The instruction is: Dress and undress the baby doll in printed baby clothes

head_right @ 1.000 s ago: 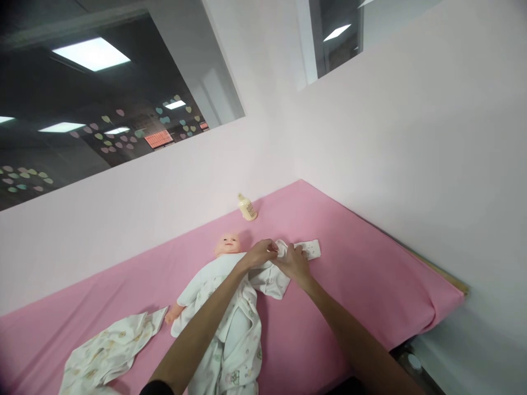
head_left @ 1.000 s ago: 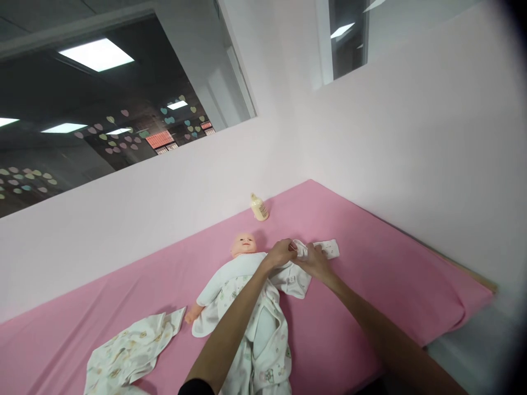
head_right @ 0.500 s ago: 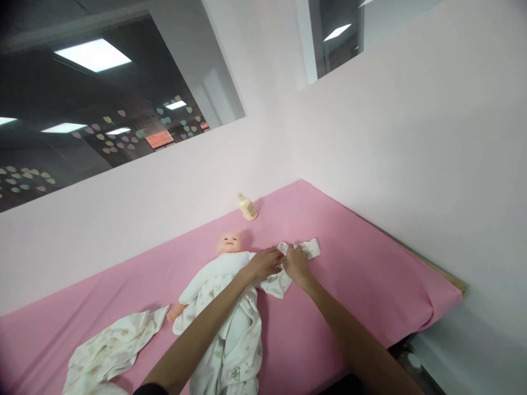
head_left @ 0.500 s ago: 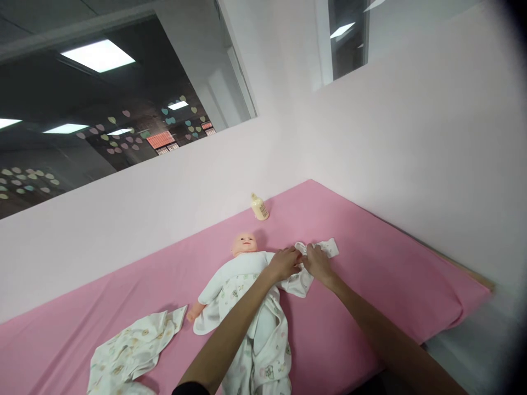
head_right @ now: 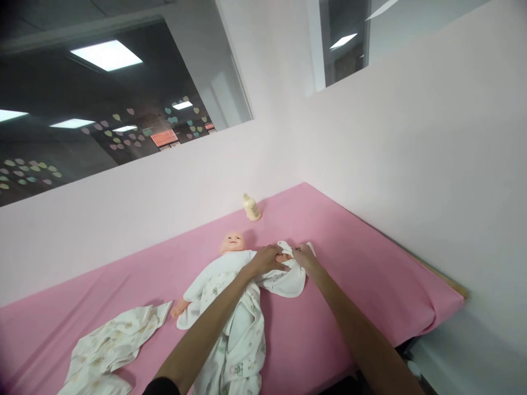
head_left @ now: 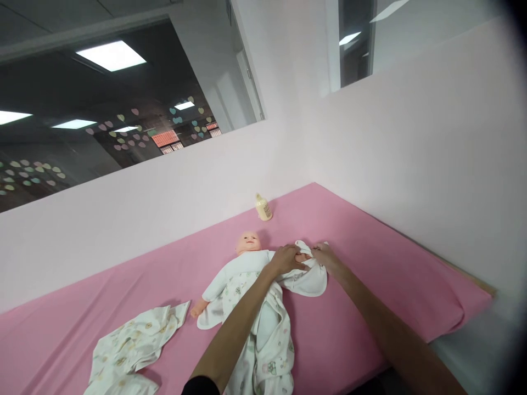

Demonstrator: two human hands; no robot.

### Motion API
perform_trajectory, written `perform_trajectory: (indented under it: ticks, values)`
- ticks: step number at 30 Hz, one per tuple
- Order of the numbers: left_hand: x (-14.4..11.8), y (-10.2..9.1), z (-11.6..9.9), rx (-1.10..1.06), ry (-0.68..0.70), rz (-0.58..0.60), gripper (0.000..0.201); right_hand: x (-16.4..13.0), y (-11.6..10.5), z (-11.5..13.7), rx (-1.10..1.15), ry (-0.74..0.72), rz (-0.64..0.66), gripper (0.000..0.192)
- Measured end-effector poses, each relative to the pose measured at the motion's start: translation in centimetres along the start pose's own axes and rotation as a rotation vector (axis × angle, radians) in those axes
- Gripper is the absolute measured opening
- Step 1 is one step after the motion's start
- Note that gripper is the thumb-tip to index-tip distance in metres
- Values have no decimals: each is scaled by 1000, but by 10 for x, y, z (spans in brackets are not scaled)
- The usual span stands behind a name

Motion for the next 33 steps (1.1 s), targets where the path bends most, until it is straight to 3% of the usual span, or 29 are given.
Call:
perform_trajectory:
  ticks: [6,11,16,29,33]
  values:
    - [-9,-2,-3,-83,77,-6,54,1,3,-5,72,25,-26,10]
    - [-11,6,-4,-49,81,33,49,-3,-3,0,-5,-10,-75,7]
    - [-13,10,-5,-21,135,-16,50,-6,-6,5,-101,-54,-80,4]
    - [-19,-21,13,-269,102,-114,37,-16,-17,3,-327,33,0,16]
    - [-11,-17,20,-226,46,-144,40,-19,-14,8,-428,13,-2,18]
Point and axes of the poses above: each hand's wrist, its own x-axis towards the middle knuckle, its own y-axis out of the palm, z = x × y, the point moved 7 cm from there along x, towards the middle knuckle, and after that the axes turned 10 degrees about -x, right-handed, at the moved point
